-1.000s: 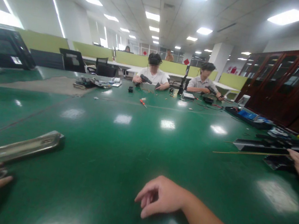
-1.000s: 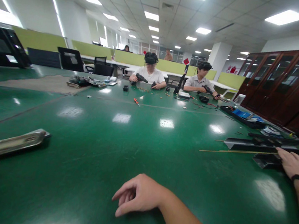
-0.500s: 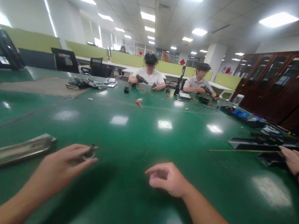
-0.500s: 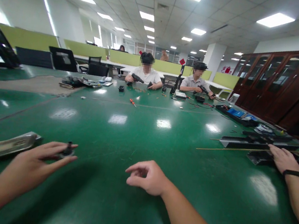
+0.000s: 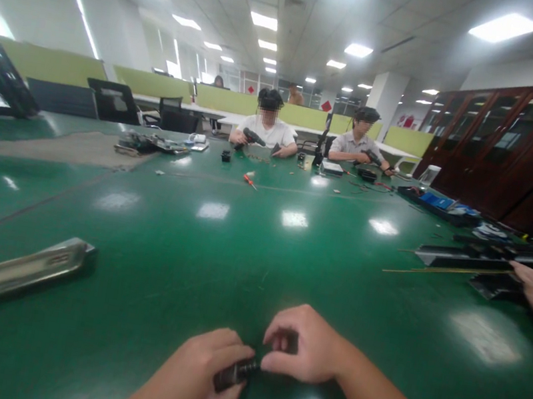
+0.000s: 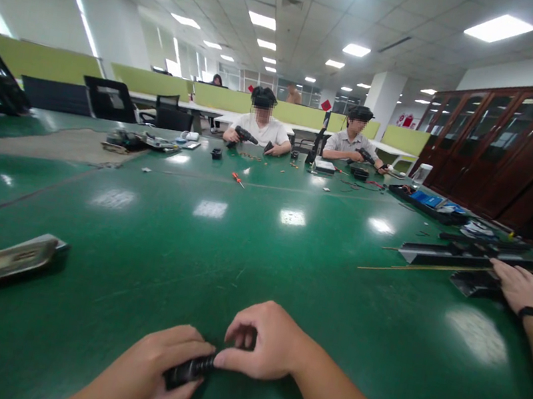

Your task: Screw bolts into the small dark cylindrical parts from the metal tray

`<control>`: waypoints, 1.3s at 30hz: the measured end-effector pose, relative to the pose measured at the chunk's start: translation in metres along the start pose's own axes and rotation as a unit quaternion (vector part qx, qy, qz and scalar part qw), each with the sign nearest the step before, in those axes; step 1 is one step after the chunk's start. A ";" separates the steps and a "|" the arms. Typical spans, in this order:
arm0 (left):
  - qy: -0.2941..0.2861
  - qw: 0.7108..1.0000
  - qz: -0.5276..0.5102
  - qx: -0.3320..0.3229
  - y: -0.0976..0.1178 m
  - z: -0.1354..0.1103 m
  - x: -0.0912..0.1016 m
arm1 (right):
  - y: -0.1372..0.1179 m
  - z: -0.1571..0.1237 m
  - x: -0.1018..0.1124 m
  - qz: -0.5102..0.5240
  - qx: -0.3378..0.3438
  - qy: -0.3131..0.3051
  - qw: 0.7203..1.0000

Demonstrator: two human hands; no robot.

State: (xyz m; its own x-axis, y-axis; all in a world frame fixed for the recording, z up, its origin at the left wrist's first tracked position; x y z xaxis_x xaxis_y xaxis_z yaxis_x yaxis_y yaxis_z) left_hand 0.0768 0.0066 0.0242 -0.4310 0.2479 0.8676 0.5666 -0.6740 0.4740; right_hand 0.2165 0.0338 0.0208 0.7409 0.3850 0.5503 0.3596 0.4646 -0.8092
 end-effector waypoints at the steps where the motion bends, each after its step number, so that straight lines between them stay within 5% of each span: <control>1: 0.012 1.000 -0.004 0.006 -0.003 0.000 0.002 | 0.000 0.000 -0.002 -0.012 -0.002 -0.004 1.000; 10: 0.103 0.994 -0.022 0.019 -0.015 -0.006 0.018 | -0.002 -0.001 -0.004 -0.019 0.006 -0.029 0.999; 39: 0.048 0.998 -0.038 0.015 -0.004 -0.003 0.004 | -0.020 -0.005 -0.023 -0.117 0.102 -0.024 0.988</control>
State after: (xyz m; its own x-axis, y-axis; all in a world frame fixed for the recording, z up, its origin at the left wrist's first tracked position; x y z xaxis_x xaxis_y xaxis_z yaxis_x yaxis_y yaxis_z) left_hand 0.0711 0.0080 0.0254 -0.5371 0.2289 0.8119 0.5496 -0.6352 0.5426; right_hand 0.1945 0.0116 0.0235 0.6214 0.2839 0.7302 0.3920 0.6944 -0.6035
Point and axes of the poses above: each hand's wrist, its own z-axis towards the middle knuckle, its own x-axis out of the back of the hand, y = z × x, the point moved 8 cm from there along z, towards the middle knuckle, and after that the axes turned 1 degree about -z, right-handed, at the moved point
